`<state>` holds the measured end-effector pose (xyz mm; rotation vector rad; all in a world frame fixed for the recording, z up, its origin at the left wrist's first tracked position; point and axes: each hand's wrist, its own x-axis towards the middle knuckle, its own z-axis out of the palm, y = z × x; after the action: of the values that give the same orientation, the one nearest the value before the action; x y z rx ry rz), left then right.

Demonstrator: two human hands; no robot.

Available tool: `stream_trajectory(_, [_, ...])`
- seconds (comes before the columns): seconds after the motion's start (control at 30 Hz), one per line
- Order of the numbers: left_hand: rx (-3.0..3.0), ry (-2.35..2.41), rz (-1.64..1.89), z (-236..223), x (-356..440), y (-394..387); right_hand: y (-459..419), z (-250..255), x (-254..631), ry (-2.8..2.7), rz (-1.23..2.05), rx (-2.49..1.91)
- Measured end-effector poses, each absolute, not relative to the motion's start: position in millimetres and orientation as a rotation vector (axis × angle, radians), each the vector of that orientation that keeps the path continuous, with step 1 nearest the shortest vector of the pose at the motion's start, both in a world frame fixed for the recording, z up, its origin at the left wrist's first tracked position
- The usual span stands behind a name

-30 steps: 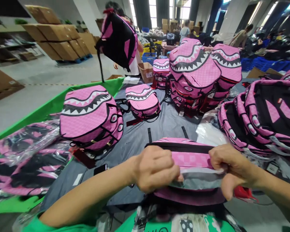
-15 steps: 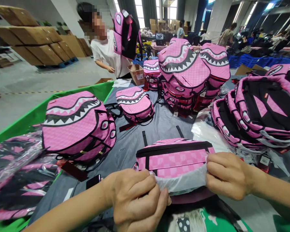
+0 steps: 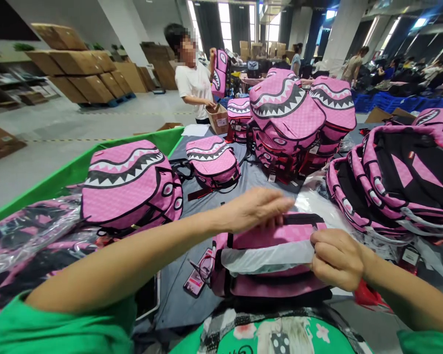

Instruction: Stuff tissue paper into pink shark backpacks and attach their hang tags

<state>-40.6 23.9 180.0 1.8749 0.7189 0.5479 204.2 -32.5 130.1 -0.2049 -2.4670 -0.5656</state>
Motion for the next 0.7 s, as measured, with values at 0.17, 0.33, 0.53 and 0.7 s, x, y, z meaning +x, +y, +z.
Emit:
stream_trajectory(0.17, [1.283,0.505,-0.217,183.1,-21.1,3.5,-43.2,121.5,201.3,-2.372,-0.541,-0.382])
stream_trajectory(0.33, [1.075,0.545,-0.258,176.1,-34.8,-20.9,-57.9,108.9,205.1,-2.26,-0.12,-0.674])
stream_trajectory(0.53, [1.168,0.745,-0.14,178.1,-46.9,-34.6,-74.6,114.9,220.5,-2.208,0.017,-0.691])
stream_trajectory(0.7, [1.314,0.993,0.197,183.9,-57.5,-21.1,-51.2,113.5,183.4,-2.36,-0.06,-0.833])
